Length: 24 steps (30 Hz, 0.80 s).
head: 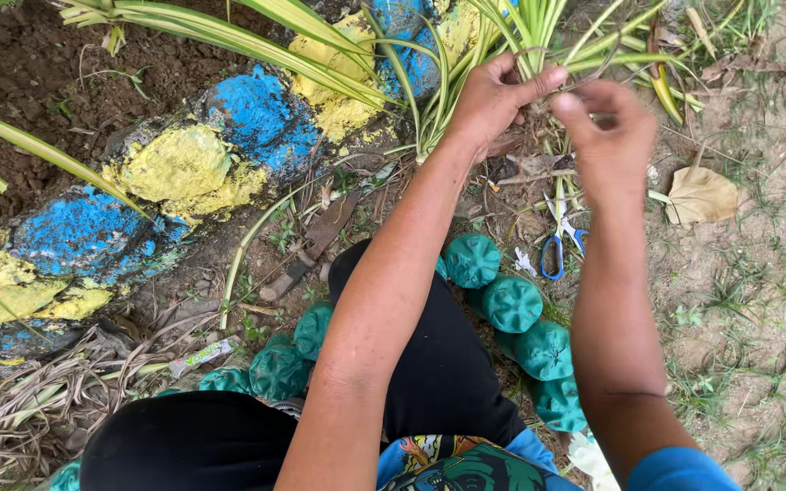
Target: The person uses a knife and scissors to trim the roots and dead leaves from a plant.
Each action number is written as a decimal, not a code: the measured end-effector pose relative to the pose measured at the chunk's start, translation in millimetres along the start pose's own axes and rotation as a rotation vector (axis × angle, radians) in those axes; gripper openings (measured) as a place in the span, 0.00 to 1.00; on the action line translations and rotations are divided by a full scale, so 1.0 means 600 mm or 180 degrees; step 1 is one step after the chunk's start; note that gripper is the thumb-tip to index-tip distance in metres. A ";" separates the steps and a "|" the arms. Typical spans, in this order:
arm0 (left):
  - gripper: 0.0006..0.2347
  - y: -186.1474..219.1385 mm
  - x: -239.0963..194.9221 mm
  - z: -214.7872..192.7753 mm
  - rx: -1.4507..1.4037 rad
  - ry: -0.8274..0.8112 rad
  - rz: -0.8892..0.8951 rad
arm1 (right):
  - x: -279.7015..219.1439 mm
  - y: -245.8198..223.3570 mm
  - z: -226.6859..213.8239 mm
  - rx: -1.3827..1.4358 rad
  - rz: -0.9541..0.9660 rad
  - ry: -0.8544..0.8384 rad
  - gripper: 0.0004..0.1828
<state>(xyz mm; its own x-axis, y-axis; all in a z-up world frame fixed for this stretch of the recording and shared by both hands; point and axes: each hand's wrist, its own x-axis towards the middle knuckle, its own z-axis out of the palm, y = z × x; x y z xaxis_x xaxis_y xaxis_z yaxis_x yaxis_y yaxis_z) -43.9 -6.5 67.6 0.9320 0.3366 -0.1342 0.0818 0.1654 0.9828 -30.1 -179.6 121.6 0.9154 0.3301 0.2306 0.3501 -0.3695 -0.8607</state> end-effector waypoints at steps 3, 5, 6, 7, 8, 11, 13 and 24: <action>0.26 -0.003 -0.001 0.008 -0.0472 -0.0006 0.0018 | -0.006 0.028 0.065 0.0840 0.0606 0.0167 0.14; 0.23 -0.004 0.002 0.005 -0.0437 0.0120 -0.0211 | -0.006 0.038 0.087 0.1512 -0.0467 0.0844 0.09; 0.23 -0.007 0.004 0.004 -0.0438 0.0127 -0.0205 | -0.005 0.041 0.096 0.1515 -0.0473 0.0837 0.09; 0.21 -0.013 0.007 0.006 -0.0401 0.0218 -0.0195 | -0.004 0.045 0.102 0.2051 -0.0177 0.0727 0.08; 0.20 -0.021 0.012 0.009 -0.0364 0.0309 -0.0186 | -0.004 0.047 0.107 0.2581 0.0127 0.0614 0.09; 0.19 -0.048 0.024 0.029 -0.0267 0.0814 0.0567 | -0.017 0.049 0.129 0.3774 -0.0129 0.0073 0.09; 0.21 -0.050 0.044 0.003 -0.0044 0.0955 0.0369 | -0.053 0.051 0.139 0.3278 -0.0156 0.0236 0.10; 0.18 -0.055 0.059 -0.038 -0.0600 0.0139 0.0405 | -0.053 0.309 -0.117 0.3700 0.0753 0.2355 0.12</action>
